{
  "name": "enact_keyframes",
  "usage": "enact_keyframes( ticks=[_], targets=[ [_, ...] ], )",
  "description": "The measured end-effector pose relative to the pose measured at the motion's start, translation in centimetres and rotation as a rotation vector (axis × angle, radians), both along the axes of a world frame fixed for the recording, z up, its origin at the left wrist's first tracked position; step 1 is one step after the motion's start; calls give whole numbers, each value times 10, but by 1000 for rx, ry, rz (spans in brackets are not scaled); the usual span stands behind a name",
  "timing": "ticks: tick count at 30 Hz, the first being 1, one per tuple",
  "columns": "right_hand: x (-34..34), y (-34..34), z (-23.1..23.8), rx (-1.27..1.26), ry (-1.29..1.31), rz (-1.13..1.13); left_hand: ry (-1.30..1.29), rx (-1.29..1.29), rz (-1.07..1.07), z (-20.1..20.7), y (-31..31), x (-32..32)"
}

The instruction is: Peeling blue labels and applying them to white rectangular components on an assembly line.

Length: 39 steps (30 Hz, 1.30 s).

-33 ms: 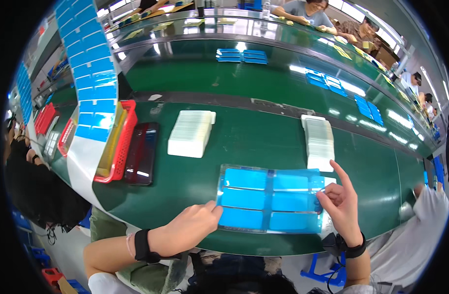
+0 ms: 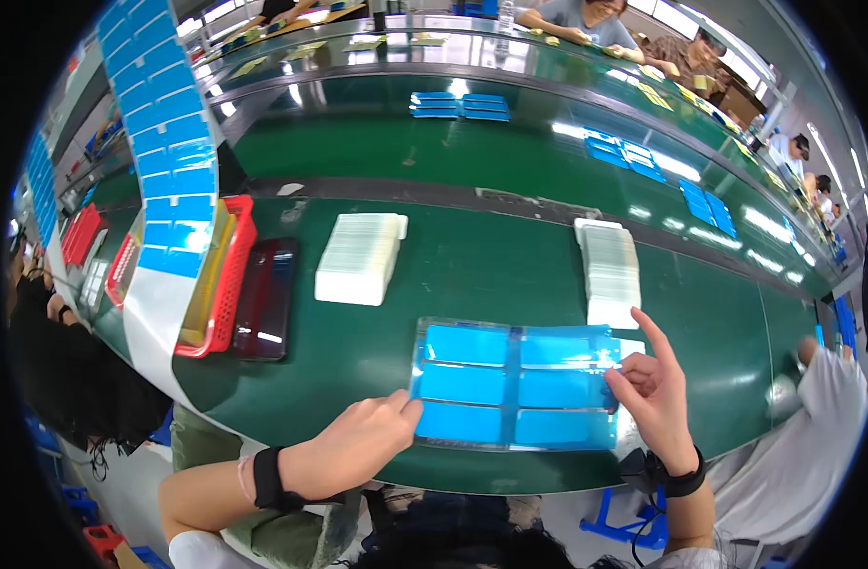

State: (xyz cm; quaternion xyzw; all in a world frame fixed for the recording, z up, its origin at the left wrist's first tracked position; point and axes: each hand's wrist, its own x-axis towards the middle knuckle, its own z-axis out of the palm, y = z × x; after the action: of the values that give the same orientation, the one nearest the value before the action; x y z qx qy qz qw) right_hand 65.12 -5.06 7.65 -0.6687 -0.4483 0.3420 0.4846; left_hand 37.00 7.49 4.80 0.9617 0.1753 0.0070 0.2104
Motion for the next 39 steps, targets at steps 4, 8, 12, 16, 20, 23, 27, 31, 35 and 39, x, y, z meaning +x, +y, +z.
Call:
enact_keyframes(
  ticks=[4,8,12,16,20,23,27,31,35,39],
  targets=[
    [3,-1,-1,-106,-36,-14,31,-69,41,3,0,-1],
    [6,-3,-5,-219,-187,-9,12,-59,4,2,-5,-1],
    [24,-11,-23,-232,-812,24,124,18,-53,16,-4,0],
    [26,-16,0,159,-979,573,-40,206,-290,18,0,-2],
    [20,-17,-12,241,-1112,861,18,313,-468,13,6,3],
    [8,-8,-18,281,-1128,904,-49,310,-504,7,5,17],
    [-22,9,-23,367,-1058,940,-180,273,-526,-5,-5,41],
    [-6,14,0,265,-1096,901,-78,175,-467,22,13,36],
    [27,15,-7,144,-1200,885,-1,273,-410,16,36,19],
    [7,34,-18,290,-1187,892,-89,346,-500,4,30,43]
  ],
)
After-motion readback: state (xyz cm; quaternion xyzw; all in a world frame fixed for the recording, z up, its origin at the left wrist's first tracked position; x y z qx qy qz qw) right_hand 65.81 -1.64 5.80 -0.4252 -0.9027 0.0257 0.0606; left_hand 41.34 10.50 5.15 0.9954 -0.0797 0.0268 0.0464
